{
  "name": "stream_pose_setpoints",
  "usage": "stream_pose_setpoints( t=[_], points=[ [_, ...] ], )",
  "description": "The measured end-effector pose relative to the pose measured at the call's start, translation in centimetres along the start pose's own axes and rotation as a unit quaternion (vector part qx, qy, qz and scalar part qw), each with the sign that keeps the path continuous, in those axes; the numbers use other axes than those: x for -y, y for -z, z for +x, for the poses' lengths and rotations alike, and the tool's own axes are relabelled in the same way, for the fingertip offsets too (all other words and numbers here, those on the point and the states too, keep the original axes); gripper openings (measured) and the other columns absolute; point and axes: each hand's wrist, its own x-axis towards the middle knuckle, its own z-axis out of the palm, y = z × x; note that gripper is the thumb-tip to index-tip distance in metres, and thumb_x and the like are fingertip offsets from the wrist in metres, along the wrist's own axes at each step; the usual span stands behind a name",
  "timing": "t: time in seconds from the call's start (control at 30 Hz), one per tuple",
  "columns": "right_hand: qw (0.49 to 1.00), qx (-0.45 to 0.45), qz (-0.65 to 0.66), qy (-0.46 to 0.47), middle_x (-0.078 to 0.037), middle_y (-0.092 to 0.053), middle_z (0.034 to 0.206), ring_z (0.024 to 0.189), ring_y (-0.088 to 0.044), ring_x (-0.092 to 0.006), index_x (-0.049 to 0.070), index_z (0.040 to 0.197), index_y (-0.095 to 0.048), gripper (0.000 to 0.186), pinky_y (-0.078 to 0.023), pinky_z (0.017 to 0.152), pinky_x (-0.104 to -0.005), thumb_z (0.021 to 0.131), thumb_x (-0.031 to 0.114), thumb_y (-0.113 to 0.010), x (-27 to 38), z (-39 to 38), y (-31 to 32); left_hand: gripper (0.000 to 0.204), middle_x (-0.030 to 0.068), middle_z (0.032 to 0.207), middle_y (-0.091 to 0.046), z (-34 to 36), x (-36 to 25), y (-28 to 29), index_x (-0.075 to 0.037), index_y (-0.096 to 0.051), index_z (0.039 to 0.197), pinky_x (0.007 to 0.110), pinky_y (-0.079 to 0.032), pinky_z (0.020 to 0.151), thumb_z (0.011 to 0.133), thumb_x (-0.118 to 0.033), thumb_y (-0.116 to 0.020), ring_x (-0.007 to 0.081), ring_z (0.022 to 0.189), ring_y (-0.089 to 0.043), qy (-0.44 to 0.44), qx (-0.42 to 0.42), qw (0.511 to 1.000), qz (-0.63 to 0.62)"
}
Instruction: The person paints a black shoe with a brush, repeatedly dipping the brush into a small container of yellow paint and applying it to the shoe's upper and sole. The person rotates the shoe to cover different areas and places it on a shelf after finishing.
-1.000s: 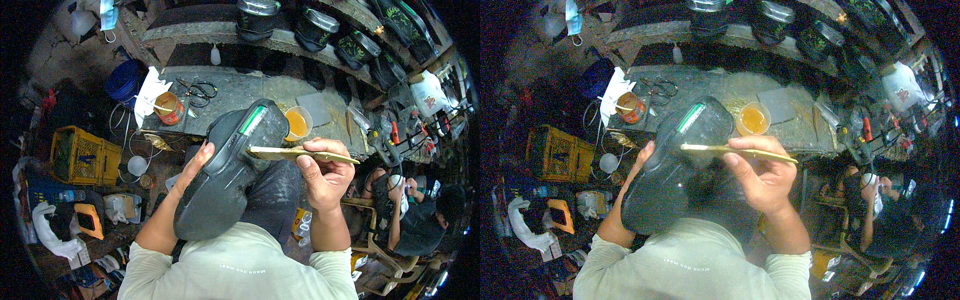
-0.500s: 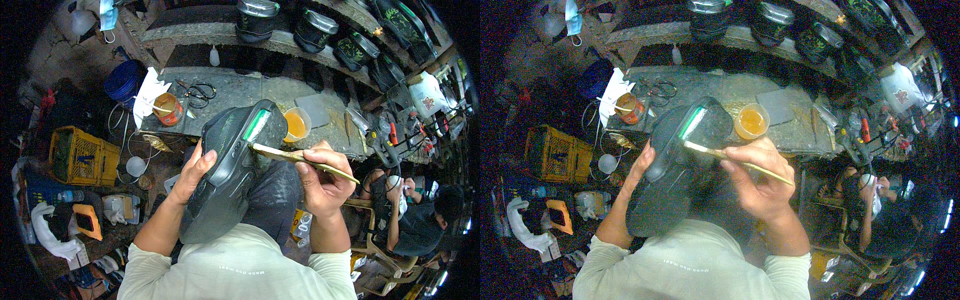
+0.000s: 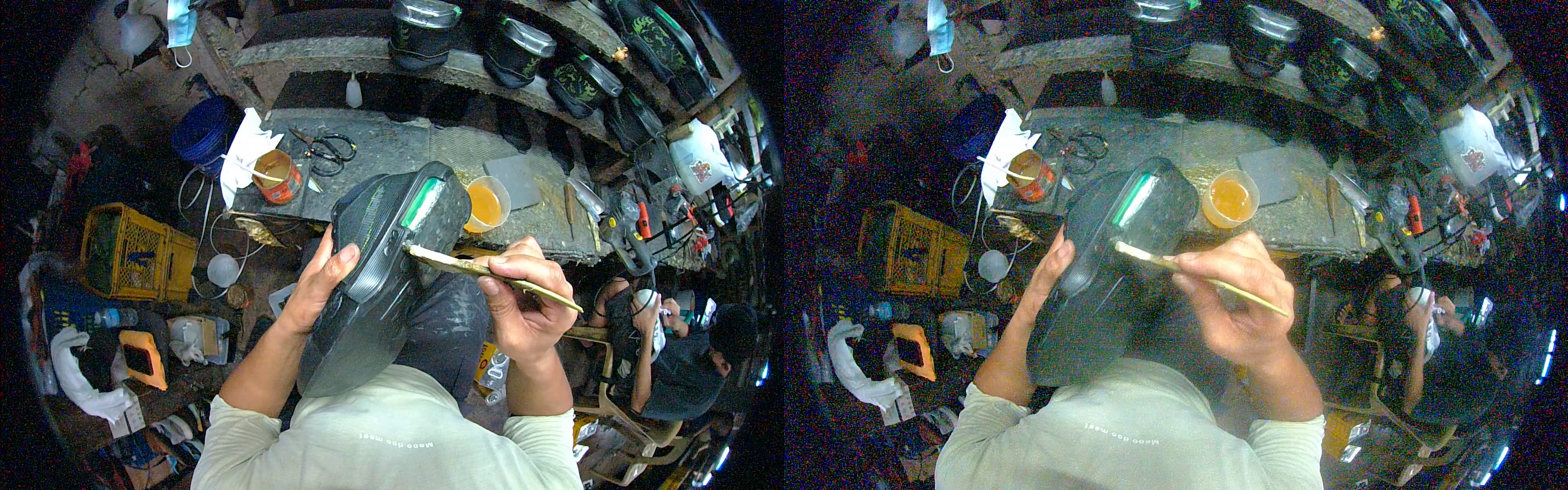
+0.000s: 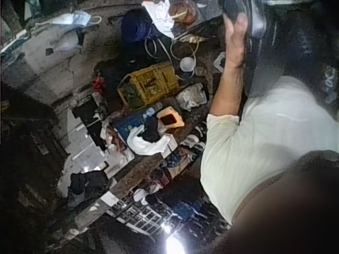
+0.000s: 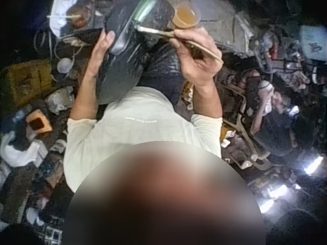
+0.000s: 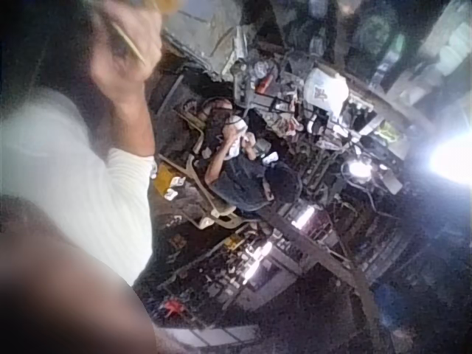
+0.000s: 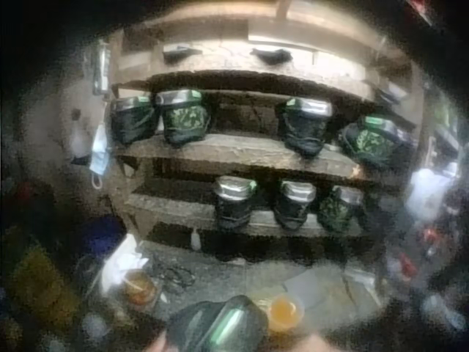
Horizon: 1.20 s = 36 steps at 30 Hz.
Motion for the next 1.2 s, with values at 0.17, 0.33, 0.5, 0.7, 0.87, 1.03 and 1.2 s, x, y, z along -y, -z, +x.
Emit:
stream_pose_setpoints(
  t=[0.17, 0.33, 0.5, 0.7, 0.87, 1.03, 1.2],
  points=[
    [1.0, 0.006, 0.008, -0.006, -0.009, -0.077, 0.088, 0.07, -0.069, -0.021, 0.004, 0.102, -0.071, 0.029, -0.048, 0.066, -0.0336, 0.077, -0.006, -0.081, 0.5, 0.0, -0.2, 0.077, 0.0104, 0.141, -0.052, 0.4, 0.4, 0.6, -0.005, -0.028, 0.158, 0.031, -0.045, 0.104, 0.098, -0.04, -0.062, 0.0164, 0.122, -0.055, -0.007, 0.006, 1.0, 0.019],
    [1.0, 0.025, 0.013, 0.0, -0.008, -0.078, 0.091, 0.07, -0.07, -0.0196, 0.007, 0.102, -0.071, 0.03, -0.047, 0.068, -0.0334, 0.077, -0.005, -0.081, 0.9, 0.1, -0.3, 0.076, 0.0104, 0.141, -0.053, 0.5, 0.5, 0.9, -0.004, -0.029, 0.158, 0.031, -0.045, 0.103, 0.099, -0.04, -0.061, 0.016, 0.122, -0.055, -0.007, 0.018, 1.0, 0.022],
    [0.998, 0.056, 0.008, -0.01, -0.007, -0.079, 0.092, 0.071, -0.07, -0.0181, 0.009, 0.101, -0.071, 0.031, -0.046, 0.069, -0.0337, 0.075, -0.004, -0.081, 1.5, 0.3, -0.1, 0.077, 0.0107, 0.14, -0.053, 0.2, 0.1, 0.7, -0.004, -0.029, 0.157, 0.03, -0.046, 0.102, 0.098, -0.041, -0.062, 0.0161, 0.12, -0.056, 0.003, 0.001, 0.999, 0.032],
    [0.997, 0.081, 0.005, 0.006, -0.005, -0.079, 0.094, 0.071, -0.068, -0.0169, 0.011, 0.099, -0.072, 0.026, -0.042, 0.067, -0.0337, 0.077, 0.0, -0.078, 1.6, 0.2, 0.1, 0.078, 0.0111, 0.138, -0.054, 0.4, 0.0, 0.4, -0.005, -0.03, 0.157, 0.03, -0.046, 0.102, 0.096, -0.042, -0.063, 0.0166, 0.119, -0.057, 0.005, -0.001, 1.0, 0.026],
    [0.99, 0.136, -0.012, 0.03, -0.004, -0.079, 0.096, 0.072, -0.067, -0.0173, 0.015, 0.098, -0.074, 0.017, -0.041, 0.07, -0.0354, 0.083, 0.006, -0.073, 1.7, 0.6, 1.0, 0.079, 0.0114, 0.139, -0.054, 0.4, 0.6, 1.2, -0.005, -0.031, 0.156, 0.031, -0.046, 0.102, 0.096, -0.045, -0.063, 0.0171, 0.12, -0.057, 0.015, 0.006, 0.999, 0.051],
    [1.0, -0.002, -0.02, 0.002, -0.004, -0.079, 0.093, 0.078, -0.07, -0.0184, 0.012, 0.097, -0.075, 0.018, -0.045, 0.073, -0.0352, 0.083, 0.001, -0.073, -0.6, 1.2, 0.9, 0.077, 0.013, 0.138, -0.056, 1.2, 1.7, 2.0, -0.005, -0.031, 0.155, 0.033, -0.049, 0.103, 0.099, -0.05, -0.059, 0.0178, 0.121, -0.06, 0.059, 0.059, 0.997, -0.002],
    [0.997, 0.072, 0.018, 0.037, -0.008, -0.079, 0.095, 0.076, -0.071, -0.0182, 0.009, 0.098, -0.074, 0.017, -0.043, 0.074, -0.0345, 0.086, 0.0, -0.066, -1.6, -0.2, 0.4, 0.069, 0.0136, 0.124, -0.068, 0.8, 1.4, 1.3, -0.002, -0.05, 0.143, 0.035, -0.057, 0.094, 0.101, -0.057, -0.051, 0.0209, 0.108, -0.069, 0.111, 0.06, 0.988, -0.093]
  ],
)
